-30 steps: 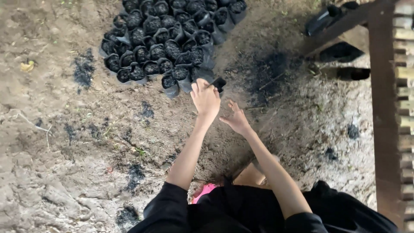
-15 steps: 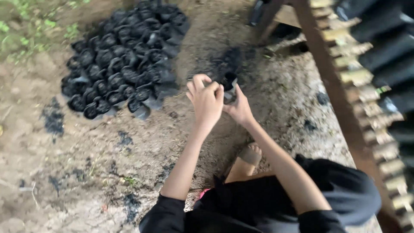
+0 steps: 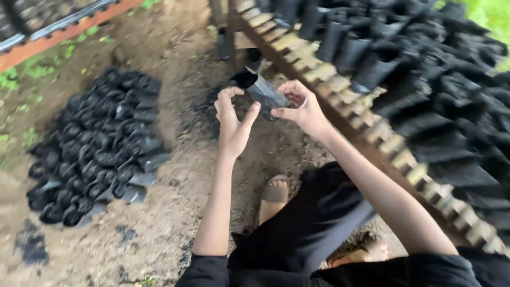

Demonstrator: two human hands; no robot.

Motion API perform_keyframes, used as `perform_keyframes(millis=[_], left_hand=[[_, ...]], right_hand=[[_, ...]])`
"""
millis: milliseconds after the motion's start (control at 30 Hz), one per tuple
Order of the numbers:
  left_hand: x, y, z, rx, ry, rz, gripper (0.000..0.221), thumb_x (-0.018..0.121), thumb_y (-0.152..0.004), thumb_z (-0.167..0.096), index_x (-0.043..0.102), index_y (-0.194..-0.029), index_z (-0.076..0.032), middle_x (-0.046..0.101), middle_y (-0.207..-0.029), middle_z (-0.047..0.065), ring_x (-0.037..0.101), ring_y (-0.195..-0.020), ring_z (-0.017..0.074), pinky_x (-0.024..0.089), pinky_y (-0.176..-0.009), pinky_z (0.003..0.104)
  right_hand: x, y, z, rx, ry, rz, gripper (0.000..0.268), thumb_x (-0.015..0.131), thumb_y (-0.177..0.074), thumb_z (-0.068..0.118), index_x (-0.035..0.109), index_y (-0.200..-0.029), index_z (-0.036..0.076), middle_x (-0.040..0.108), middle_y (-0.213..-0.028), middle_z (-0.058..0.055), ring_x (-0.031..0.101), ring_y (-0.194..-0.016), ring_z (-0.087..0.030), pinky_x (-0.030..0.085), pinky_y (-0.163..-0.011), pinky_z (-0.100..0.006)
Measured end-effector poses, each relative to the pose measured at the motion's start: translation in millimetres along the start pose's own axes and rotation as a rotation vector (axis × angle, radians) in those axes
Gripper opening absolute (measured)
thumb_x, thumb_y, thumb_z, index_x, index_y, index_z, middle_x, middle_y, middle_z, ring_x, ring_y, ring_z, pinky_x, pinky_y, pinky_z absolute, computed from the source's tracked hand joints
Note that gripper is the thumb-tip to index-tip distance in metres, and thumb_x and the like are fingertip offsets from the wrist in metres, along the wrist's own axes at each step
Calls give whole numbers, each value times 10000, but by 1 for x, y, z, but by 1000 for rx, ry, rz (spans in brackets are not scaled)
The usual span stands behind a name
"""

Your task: Arranging soil-filled black polybags from a pile on the ground onto a wooden slatted rack in organized rows.

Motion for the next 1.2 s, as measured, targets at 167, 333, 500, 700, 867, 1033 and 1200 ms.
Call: perform_keyframes(millis=[167, 333, 500, 700, 867, 1033, 1200], left_hand=[[55, -1, -45, 159, -127, 37, 460, 785, -918, -265, 476, -1246, -173, 543, -1307, 29, 433, -1315, 280, 152, -1125, 516], [112, -5, -40, 216, -80, 31, 528, 828, -861, -231, 472, -1244, -161, 554, -1314, 57, 481, -1319, 283, 165, -1131, 459], [164, -1, -67, 279, 12, 136, 537, 859, -849, -267, 551, -1275, -157, 558, -1335, 26, 502, -1347, 288, 205, -1167, 445], [254, 27, -131, 382, 153, 331, 512, 854, -856, -319, 591, -1249, -125, 609, -1307, 100, 507, -1283, 359, 141, -1157, 570], [347, 72, -180, 455, 198, 556, 444, 789, -910, -359, 572, -1254, -179, 513, -1262, -25, 434, -1289, 232, 242, -1104, 490], [446, 125, -229, 553, 265, 778, 444, 757, -937, -320, 544, -1303, -184, 484, -1238, -20, 424, -1249, 236, 228, -1085, 511], [538, 181, -270, 633, 337, 906, 428, 762, -937, -264, 561, -1309, -198, 488, -1195, -42, 449, -1215, 210, 239, -1063, 486]], right_hand=[[-65, 18, 1, -48, -194, -43, 623, 926, -733, -19, 587, -1247, 80, 629, -1100, -25, 609, -1086, -136, 540, -998, -344], [-102, 42, 18, -48, -217, -65, 791, 941, -671, -63, 572, -1347, 119, 649, -1217, -22, 625, -1141, -167, 565, -1004, -390], [-163, 79, 55, -69, -123, -145, 734, 944, -664, -58, 620, -1308, 79, 649, -1182, -21, 642, -1084, -173, 586, -947, -350], [-251, 166, 100, -31, 10, -283, 776, 953, -622, -47, 598, -1296, 98, 621, -1185, 4, 606, -1085, -164, 589, -947, -367], [-312, 254, 167, -12, 178, -422, 908, 973, -568, -43, 552, -1362, 83, 566, -1206, 6, 587, -1114, -173, 580, -975, -379], [-381, 362, 194, 7, 382, -625, 714, 959, -643, -18, 611, -1262, 56, 603, -1124, -38, 589, -1073, -182, 564, -950, -414], [-433, 443, 216, -39, 497, -777, 738, 990, -671, 32, 601, -1297, 57, 545, -1143, -29, 563, -1172, -164, 543, -961, -402]])
Point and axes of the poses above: each hand's wrist, its own y-axis away from the middle knuckle, its own x-axis out of the palm, z = x × y, the point moved 4 cm from there along -y, towards the middle knuckle
